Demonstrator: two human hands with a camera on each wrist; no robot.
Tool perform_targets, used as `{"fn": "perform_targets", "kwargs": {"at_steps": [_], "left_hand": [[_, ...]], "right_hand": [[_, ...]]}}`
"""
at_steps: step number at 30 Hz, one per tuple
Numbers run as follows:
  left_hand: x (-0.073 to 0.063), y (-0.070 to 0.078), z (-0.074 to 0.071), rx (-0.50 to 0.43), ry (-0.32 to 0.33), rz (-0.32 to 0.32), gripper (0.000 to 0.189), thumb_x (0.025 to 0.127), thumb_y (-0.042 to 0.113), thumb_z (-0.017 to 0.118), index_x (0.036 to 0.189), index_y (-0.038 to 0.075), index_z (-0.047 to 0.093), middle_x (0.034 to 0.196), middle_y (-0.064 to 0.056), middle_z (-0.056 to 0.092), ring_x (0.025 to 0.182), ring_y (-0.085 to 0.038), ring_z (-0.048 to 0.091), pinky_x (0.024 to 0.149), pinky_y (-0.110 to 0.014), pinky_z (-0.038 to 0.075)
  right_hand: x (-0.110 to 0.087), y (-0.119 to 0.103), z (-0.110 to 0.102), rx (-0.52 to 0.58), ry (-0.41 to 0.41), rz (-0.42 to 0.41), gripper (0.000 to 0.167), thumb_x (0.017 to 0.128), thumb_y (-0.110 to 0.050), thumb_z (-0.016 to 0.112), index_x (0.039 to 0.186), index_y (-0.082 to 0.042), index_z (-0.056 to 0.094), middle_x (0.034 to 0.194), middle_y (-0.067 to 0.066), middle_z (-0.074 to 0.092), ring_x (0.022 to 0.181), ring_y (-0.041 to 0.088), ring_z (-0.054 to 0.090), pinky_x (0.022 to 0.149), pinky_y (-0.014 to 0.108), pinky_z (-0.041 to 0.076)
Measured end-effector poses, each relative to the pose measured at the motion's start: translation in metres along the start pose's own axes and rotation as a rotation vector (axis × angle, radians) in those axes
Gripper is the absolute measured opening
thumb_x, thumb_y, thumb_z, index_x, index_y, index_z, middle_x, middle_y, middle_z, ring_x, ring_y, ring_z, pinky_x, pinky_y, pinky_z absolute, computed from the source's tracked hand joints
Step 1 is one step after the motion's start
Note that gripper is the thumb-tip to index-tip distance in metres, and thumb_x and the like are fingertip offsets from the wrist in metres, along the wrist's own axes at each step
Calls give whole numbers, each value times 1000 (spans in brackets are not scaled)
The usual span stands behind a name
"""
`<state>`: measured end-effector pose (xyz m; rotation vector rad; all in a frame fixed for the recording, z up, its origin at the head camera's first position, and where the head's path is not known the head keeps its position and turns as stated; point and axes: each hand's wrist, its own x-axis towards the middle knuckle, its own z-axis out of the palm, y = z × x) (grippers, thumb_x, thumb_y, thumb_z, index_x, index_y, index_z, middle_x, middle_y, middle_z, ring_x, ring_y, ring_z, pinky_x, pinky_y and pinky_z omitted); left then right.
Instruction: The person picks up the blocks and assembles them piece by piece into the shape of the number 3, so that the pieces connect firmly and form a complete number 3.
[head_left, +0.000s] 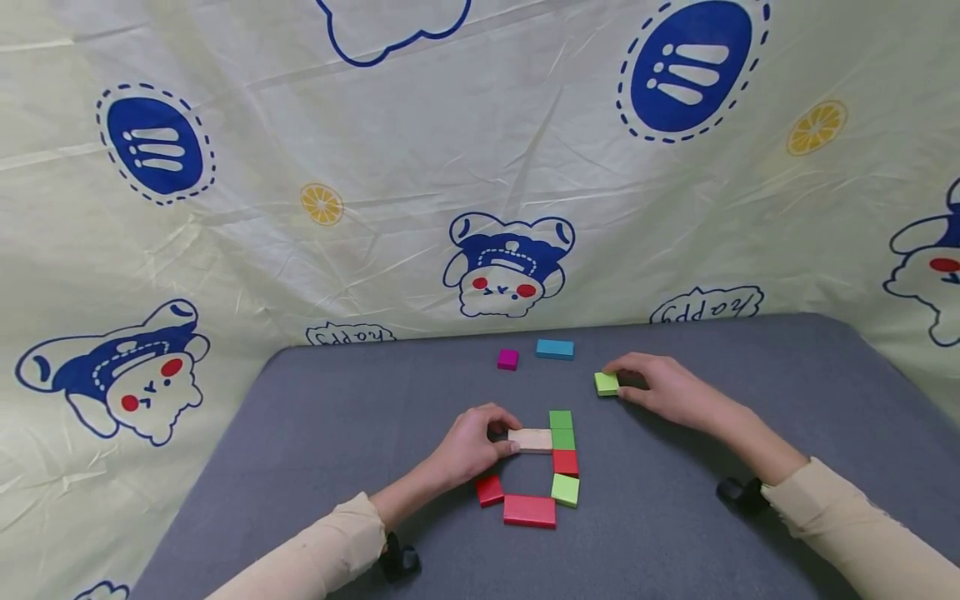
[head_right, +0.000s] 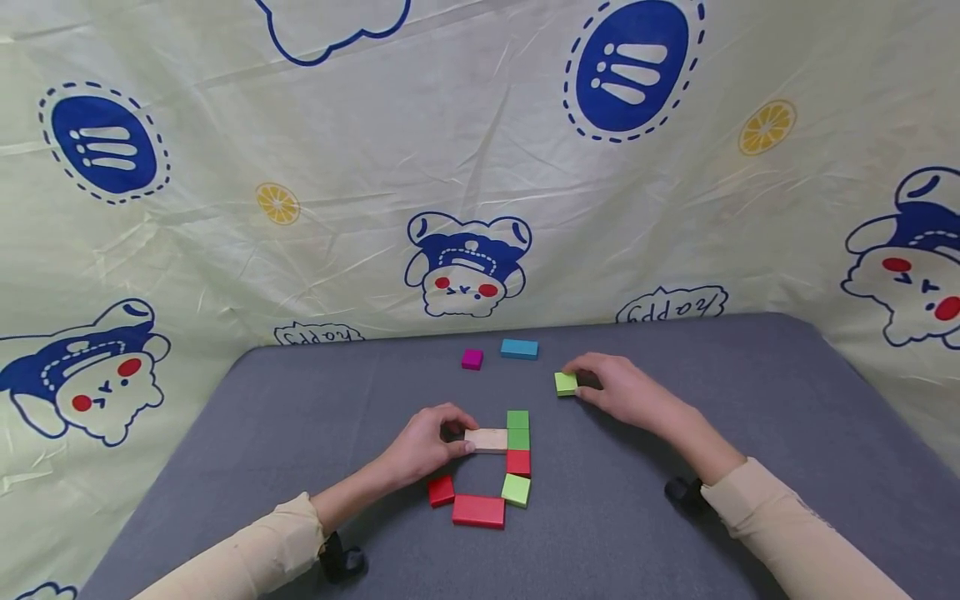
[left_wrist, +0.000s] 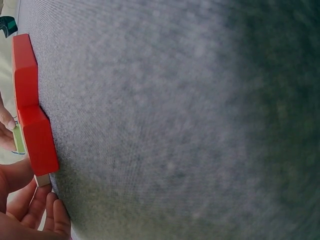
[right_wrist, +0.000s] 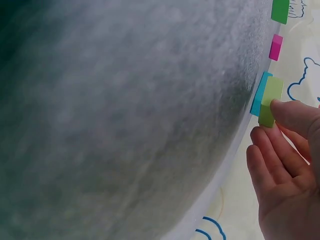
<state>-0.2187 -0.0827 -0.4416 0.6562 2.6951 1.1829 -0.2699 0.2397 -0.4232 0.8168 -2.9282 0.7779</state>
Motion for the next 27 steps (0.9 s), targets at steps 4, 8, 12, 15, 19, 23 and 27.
{"fn": "perform_targets", "kwargs": {"at_steps": [4,8,12,15,19,23,27], "left_hand": [[-1,-1,0,-7,0,-3,19,88,8,74,107,10,72,99,1,62,91,-16,55,81,-29,47],[-1,-1,0,-13,-2,3,19,87,7,74,107,10,72,99,1,62,91,-17,55,81,-29,47],[0,-1,-1,-12,-3,7,20,87,8,74,107,10,73,99,2,62,91,-16,54,80,-28,47],[0,0,-1,-7,-4,2,20,87,8,74,107,11,73,98,3,62,91,-15,54,80,-27,47],[1,0,-1,-6,-5,0,19,88,9,74,107,11,73,98,3,62,91,-15,54,81,-28,47],[1,-1,-1,-3,-3,10,19,87,8,74,106,10,72,98,2,62,91,-17,55,81,-29,47],[1,-1,-1,0,-1,13,19,87,7,74,106,10,72,98,2,62,91,-17,54,80,-29,47]], "right_hand": [[6,-3,4,10,-8,-5,34,90,-4,68,124,-3,65,120,13,64,111,30,58,94,53,45],[11,-7,7,24,-28,-2,34,90,-5,68,124,-5,65,119,10,64,105,26,59,92,51,47],[16,-11,9,26,-52,0,34,91,-6,68,125,-6,65,119,9,64,104,24,59,92,50,48],[20,-15,11,30,-60,-8,34,91,-6,68,125,-7,65,118,7,65,103,23,59,91,49,48],[23,-20,13,44,-64,-29,33,91,-7,68,124,-8,66,118,6,65,104,23,59,92,49,48],[25,-26,15,69,-80,-38,32,92,-7,67,124,-8,65,119,7,65,106,25,59,93,50,47],[27,-31,17,85,-98,-34,32,92,-7,67,125,-8,65,120,6,64,106,24,59,94,50,47]]}}
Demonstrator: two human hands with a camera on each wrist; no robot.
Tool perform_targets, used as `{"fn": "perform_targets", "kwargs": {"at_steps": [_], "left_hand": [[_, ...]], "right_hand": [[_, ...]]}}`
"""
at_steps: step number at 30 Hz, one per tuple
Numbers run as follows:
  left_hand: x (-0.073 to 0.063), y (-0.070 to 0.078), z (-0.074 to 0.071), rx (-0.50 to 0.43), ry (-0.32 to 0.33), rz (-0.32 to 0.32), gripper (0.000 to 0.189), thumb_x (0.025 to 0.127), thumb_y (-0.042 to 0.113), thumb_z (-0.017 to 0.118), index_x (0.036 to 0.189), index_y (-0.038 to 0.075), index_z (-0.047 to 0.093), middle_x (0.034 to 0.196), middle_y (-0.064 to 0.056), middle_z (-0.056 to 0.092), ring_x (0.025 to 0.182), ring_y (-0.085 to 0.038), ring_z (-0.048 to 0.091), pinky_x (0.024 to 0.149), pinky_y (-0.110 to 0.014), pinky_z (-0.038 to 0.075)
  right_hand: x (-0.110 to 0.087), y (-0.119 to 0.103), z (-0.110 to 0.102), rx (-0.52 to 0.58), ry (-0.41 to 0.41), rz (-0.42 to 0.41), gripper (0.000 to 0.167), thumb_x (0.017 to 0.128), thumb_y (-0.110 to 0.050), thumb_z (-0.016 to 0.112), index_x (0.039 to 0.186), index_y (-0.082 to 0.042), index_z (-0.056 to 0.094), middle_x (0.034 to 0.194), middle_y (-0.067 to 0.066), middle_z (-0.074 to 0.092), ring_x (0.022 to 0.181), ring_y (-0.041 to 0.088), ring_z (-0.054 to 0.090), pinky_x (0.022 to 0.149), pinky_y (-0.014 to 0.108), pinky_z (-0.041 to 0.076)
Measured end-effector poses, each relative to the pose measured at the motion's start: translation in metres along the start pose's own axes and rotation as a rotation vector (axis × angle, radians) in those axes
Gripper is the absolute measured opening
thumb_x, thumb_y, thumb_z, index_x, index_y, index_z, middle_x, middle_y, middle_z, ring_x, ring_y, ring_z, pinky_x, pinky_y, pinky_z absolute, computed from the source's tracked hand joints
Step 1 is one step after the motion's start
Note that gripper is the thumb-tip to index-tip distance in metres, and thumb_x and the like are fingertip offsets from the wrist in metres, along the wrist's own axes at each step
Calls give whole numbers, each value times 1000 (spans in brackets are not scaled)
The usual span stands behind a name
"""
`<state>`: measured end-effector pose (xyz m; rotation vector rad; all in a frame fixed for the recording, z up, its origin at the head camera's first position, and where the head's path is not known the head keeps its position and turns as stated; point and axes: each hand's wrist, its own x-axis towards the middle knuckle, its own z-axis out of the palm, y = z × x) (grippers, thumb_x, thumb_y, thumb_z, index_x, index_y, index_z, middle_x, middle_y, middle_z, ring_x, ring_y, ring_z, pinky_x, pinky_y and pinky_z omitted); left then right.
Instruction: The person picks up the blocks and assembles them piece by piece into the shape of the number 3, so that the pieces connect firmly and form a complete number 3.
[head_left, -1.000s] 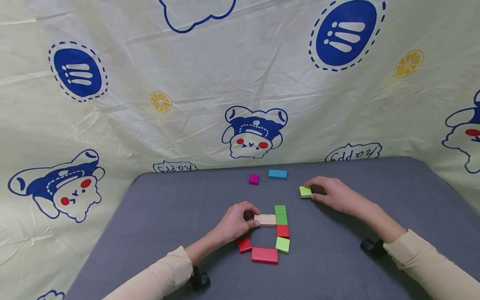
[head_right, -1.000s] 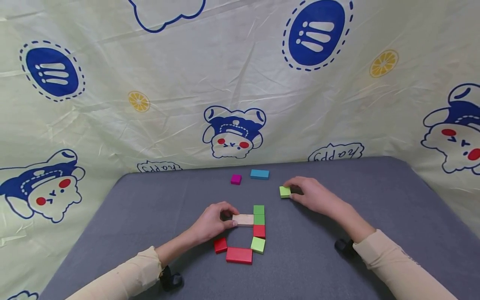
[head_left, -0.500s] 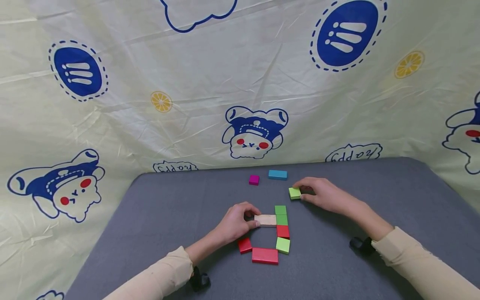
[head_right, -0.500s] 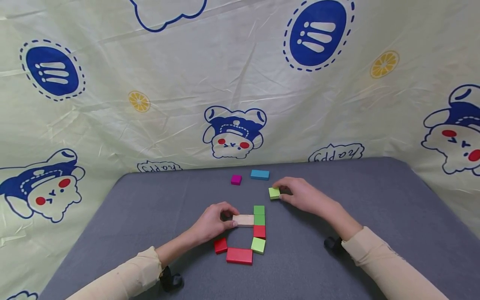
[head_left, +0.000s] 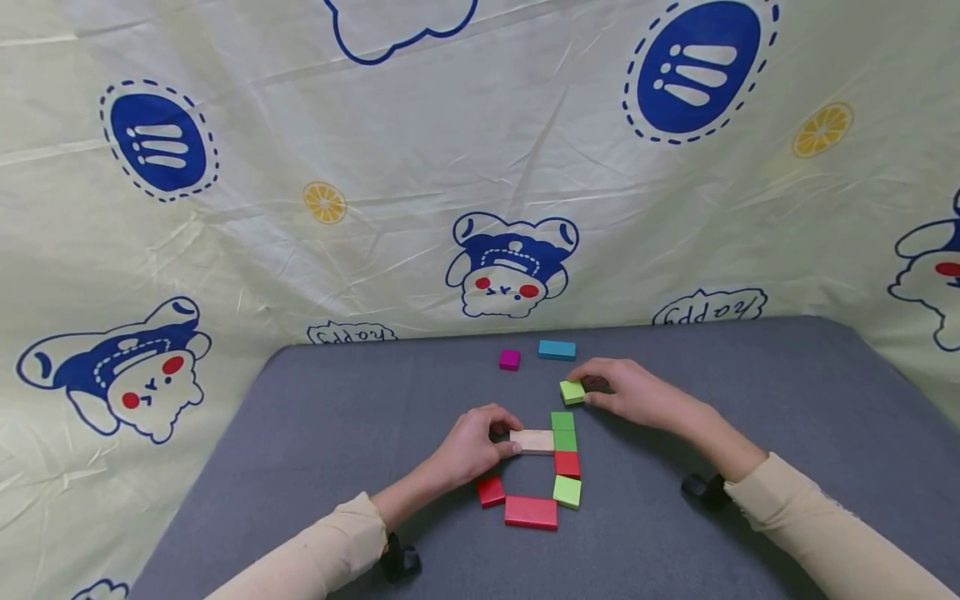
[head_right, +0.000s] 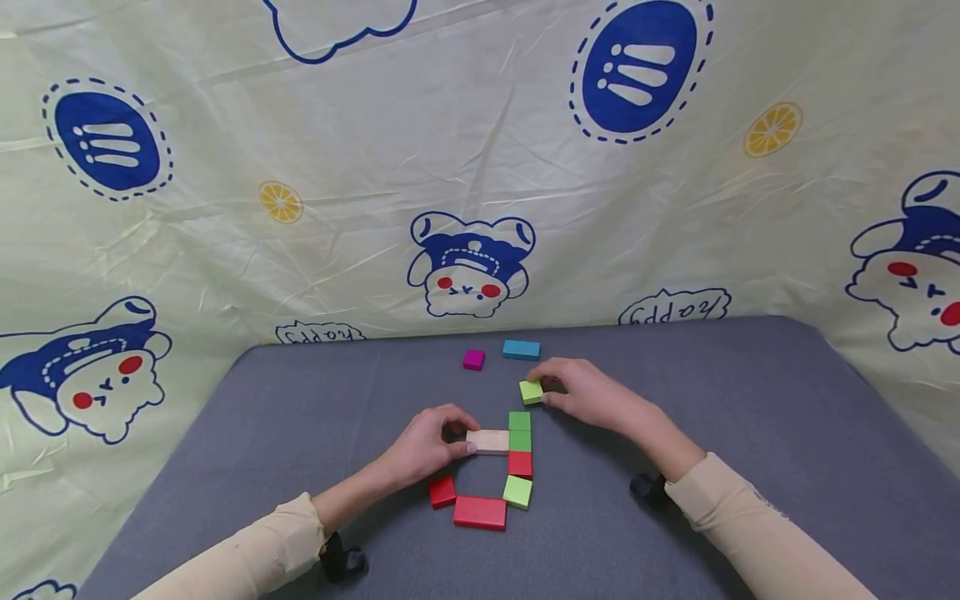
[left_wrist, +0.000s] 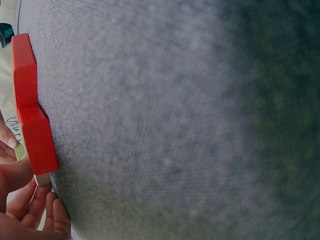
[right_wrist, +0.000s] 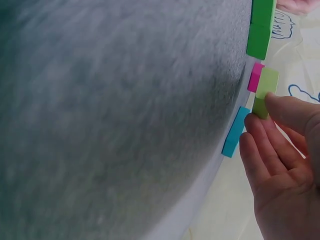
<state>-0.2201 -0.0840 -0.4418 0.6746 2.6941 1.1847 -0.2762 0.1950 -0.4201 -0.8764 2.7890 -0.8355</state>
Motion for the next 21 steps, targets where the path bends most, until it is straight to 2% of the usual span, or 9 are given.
{"fn": "perform_targets", "kwargs": {"at_steps": [11,21], "left_hand": [[0,2,-1,-2,-6,-28,19,88,9,74,107,13,73,97,5,61,91,-13,54,81,-28,47],[0,2,0,-4,-2,-26,19,88,9,74,106,12,73,98,5,61,92,-15,55,81,-28,47]], "right_hand": [[9,-3,6,31,-40,-11,30,92,-5,67,122,-9,67,116,3,66,103,20,61,92,47,48],[14,-4,9,63,-84,-31,28,93,-5,66,121,-7,67,112,3,67,99,19,62,90,46,49]]}}
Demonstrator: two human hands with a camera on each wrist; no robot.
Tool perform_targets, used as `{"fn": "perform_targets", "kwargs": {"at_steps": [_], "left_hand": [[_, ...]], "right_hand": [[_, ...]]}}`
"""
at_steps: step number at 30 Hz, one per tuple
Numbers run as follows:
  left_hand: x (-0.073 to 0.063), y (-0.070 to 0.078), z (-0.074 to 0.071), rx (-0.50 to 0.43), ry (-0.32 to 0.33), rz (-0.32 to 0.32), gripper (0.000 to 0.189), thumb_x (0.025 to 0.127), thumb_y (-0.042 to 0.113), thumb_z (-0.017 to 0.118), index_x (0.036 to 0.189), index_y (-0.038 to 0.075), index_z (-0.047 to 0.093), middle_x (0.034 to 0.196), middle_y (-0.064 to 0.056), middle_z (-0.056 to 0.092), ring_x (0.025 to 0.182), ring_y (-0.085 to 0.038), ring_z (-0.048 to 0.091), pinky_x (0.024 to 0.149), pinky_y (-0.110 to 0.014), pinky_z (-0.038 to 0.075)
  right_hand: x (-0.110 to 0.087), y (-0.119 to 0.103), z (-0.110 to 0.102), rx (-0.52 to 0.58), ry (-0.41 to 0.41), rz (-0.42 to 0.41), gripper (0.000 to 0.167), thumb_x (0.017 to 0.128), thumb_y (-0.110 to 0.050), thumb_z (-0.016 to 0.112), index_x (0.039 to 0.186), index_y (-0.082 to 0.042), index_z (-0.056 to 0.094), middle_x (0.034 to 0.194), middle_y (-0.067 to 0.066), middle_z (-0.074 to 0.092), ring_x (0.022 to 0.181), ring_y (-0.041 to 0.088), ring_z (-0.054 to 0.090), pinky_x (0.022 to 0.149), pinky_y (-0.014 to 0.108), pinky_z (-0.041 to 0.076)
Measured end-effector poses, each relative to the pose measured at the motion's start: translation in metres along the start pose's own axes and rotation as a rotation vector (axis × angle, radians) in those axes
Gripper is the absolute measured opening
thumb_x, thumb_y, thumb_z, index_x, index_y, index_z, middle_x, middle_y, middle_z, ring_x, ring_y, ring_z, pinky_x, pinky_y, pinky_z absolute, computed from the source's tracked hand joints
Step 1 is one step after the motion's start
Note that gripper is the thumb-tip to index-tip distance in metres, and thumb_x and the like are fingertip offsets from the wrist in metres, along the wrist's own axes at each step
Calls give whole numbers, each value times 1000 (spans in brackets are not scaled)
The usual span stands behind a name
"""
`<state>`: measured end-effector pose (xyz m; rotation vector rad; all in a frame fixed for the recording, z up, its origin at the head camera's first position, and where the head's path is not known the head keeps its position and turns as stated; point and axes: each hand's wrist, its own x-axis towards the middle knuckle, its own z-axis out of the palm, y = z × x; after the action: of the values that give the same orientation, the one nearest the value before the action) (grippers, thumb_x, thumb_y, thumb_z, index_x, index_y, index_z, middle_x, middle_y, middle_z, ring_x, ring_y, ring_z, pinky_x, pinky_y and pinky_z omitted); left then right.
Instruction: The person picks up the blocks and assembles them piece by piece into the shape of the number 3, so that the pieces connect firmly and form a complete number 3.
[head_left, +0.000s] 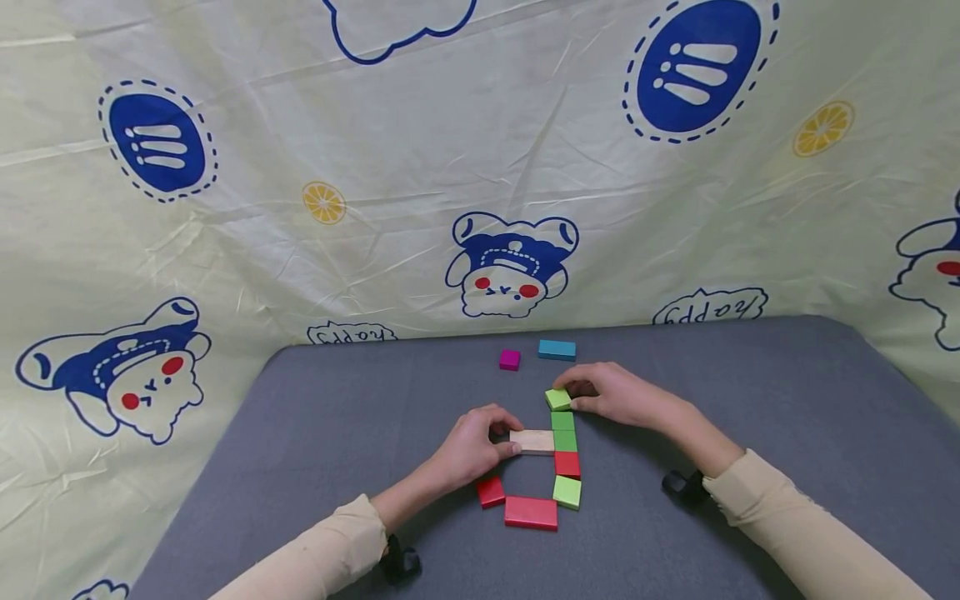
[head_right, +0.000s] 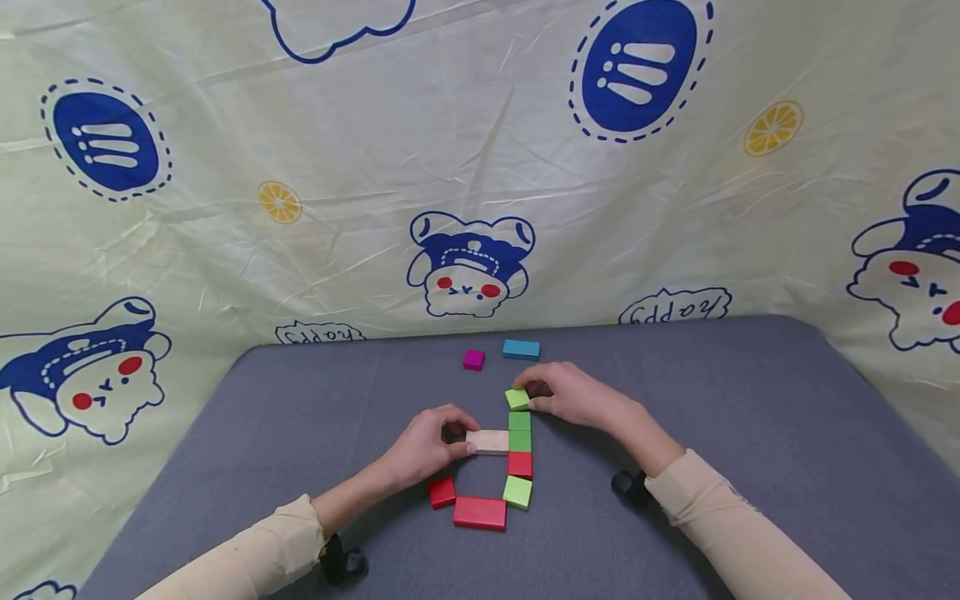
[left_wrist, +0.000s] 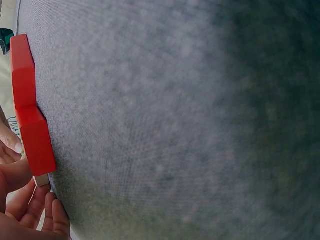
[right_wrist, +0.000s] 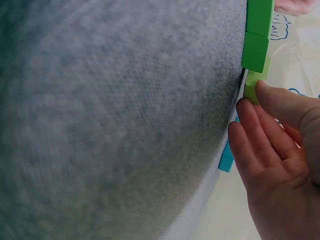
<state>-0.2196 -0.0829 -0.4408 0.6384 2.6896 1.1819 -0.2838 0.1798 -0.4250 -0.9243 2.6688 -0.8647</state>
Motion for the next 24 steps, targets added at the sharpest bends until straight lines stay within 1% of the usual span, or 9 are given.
{"fn": "perform_targets", "kwargs": {"at_steps": [7,18,24], "left_hand": [[-1,-1,1,0,7,13,19,87,9,74,106,11,73,97,4,61,91,-16,55,81,-28,47],[0,-3,1,-7,14,32,19,86,8,76,105,10,73,97,2,62,91,-18,55,80,-29,47],[-1,-2,1,-2,14,24,19,87,8,75,106,10,73,97,3,62,91,-16,55,80,-29,47]], "right_hand": [[2,0,1,5,-17,15,28,93,-6,67,120,-8,67,110,2,67,98,18,61,90,46,49],[3,0,2,6,-29,9,28,92,-8,67,120,-9,67,112,1,67,100,18,61,91,47,49],[2,0,2,-4,-18,5,26,95,-10,63,121,-11,68,115,1,66,101,18,60,91,47,48]]}}
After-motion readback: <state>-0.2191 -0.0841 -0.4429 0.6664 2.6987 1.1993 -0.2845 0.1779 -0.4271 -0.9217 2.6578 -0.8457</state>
